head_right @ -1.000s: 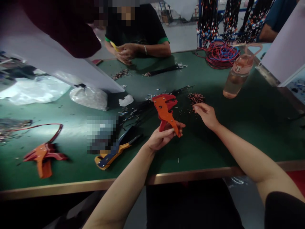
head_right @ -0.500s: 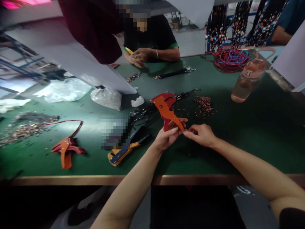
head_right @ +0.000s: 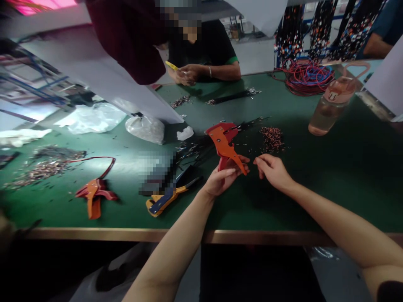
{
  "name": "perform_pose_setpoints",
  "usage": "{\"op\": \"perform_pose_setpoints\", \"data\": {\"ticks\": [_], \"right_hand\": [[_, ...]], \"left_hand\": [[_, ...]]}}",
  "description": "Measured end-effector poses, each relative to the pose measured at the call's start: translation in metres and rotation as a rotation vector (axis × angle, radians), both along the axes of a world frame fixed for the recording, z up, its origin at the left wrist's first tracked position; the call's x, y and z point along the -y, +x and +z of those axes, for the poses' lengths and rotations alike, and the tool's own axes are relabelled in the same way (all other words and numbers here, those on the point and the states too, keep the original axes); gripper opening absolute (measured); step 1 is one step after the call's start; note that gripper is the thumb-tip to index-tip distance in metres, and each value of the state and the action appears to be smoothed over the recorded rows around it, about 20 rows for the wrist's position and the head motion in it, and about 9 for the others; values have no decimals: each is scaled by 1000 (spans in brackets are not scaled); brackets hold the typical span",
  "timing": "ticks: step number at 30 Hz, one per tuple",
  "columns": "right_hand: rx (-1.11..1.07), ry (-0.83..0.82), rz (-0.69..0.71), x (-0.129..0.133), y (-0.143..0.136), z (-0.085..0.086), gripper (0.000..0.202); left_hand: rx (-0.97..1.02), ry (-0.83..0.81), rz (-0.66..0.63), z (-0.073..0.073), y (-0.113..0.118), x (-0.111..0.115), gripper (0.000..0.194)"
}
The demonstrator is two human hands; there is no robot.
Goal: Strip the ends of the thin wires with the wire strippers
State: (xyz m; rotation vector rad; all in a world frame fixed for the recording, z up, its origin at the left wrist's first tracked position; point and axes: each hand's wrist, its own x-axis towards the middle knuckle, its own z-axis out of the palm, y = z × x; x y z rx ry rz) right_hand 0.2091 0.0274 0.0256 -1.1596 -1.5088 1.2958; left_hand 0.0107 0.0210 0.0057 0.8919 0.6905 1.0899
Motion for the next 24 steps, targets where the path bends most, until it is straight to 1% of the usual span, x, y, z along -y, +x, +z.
{"op": "perform_pose_setpoints", "data": {"ticks": [3,7,11,14,16,19,22,24], "right_hand": [[15,6,-12,-2,5,13,36],[98,88,-1,1,11,32,34],[200,170,55,11,22,54,27],[224,156,83,23,33,65,24],[235,153,77,31,36,65,24],[279,207,50,40,37,57,23],[339,328,44,43,38,43,23],[380,433,52,42,41,35,23]], "left_hand": [[-17,0,-14,-1,-2,0,47],[-29,6,-11,1,-4,0,49],[-17,24,29,1,-7,-1,51],[-19,35,45,-1,-9,-3,51],[-41,39,37,-2,-9,-3,51],[-82,53,18,-4,-8,-2,51],[-105,58,6,-5,-7,0,50],[-102,28,-7,-5,-7,0,51]]}}
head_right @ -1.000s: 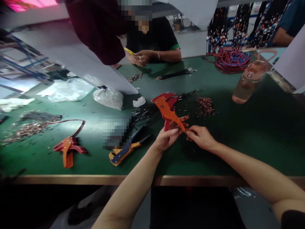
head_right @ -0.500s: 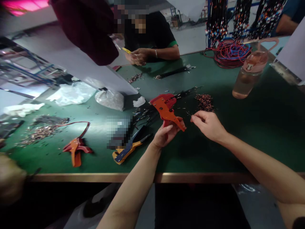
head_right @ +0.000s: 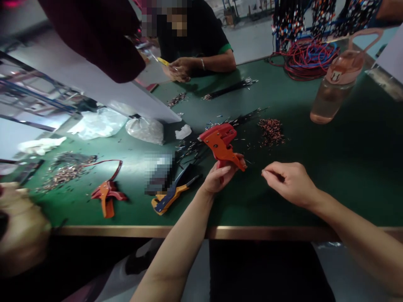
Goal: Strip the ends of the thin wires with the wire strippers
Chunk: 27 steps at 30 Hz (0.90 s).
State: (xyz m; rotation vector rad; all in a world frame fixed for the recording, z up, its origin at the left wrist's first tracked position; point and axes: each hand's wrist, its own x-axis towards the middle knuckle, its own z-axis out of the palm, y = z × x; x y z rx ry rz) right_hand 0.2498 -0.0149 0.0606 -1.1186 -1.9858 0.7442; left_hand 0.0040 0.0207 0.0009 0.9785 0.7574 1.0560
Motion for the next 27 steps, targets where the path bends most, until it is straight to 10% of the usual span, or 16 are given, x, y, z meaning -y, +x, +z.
{"op": "perform_pose_setpoints", "data": {"ticks": [27], "right_hand": [[143,411,104,3,13,-5,21]], "left_hand": [[2,-12,2,5,-3,3,46]]}}
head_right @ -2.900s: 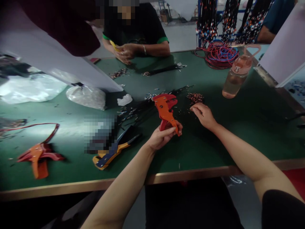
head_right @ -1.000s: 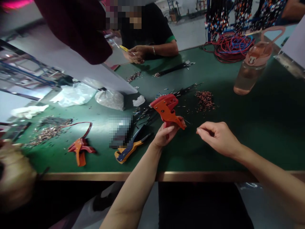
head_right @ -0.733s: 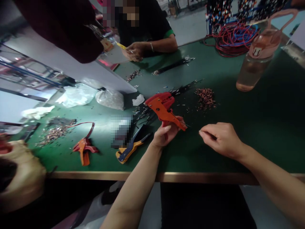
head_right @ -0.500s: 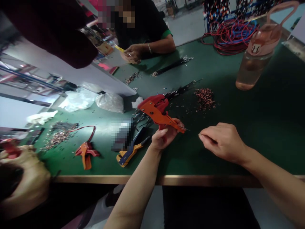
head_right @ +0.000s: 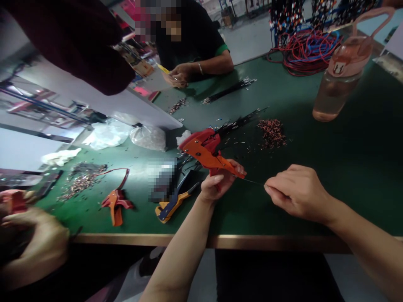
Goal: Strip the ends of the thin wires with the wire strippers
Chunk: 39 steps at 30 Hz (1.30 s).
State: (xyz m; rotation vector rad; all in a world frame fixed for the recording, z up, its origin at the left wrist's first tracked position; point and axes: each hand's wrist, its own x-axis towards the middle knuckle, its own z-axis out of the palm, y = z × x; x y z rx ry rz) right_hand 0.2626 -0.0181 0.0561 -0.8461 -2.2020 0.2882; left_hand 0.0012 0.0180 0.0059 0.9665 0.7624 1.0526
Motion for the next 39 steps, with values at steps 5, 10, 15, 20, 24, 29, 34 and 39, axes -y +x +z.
{"op": "perform_pose_setpoints", "data": {"ticks": [5,10,15,20,24,29,34,39], "right_hand": [[-8,61,-11,-2,3,4,18],[-29,101,15,-4,4,5,16],[-29,91,58,-3,4,5,16],[-27,82,64,-3,4,6,17],[-20,79,63,-4,5,6,18],[-14,70,63,-4,6,4,18],[2,68,55,-6,7,2,18],[15,60,56,-7,8,2,19]], "left_hand": [[41,2,-4,-2,-1,0,45],[48,50,-12,-3,-2,-1,40],[48,87,34,-5,-1,-2,33],[12,100,38,-6,0,-2,31],[-18,104,46,-6,-1,-2,28],[-33,100,73,-10,-2,-3,28],[-70,149,99,-10,-1,-5,24],[-88,156,127,-7,1,-5,26]]}}
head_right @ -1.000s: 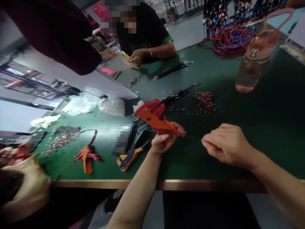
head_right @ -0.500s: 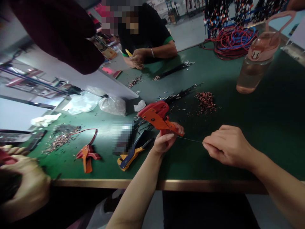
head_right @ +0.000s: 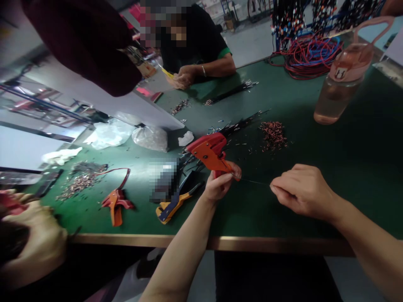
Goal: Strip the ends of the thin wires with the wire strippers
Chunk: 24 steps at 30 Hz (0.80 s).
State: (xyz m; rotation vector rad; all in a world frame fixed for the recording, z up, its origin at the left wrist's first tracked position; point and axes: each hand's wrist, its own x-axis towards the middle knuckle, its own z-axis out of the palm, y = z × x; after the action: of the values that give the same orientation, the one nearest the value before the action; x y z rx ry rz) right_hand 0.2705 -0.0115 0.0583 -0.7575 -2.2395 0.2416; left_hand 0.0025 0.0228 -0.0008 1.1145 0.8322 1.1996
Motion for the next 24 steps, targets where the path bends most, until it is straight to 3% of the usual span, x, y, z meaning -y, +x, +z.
{"op": "perform_pose_setpoints", "data": {"ticks": [11,16,18,24], "right_hand": [[-12,29,-35,-2,1,-3,17],[24,12,-50,-4,1,-2,20],[39,3,-60,-4,1,-3,21],[38,-15,-99,-7,1,-7,18]], "left_hand": [[-84,20,-30,0,4,6,31],[-17,-64,-22,2,7,8,28],[49,-130,-54,5,8,9,28],[210,-250,-240,11,7,10,54]]}}
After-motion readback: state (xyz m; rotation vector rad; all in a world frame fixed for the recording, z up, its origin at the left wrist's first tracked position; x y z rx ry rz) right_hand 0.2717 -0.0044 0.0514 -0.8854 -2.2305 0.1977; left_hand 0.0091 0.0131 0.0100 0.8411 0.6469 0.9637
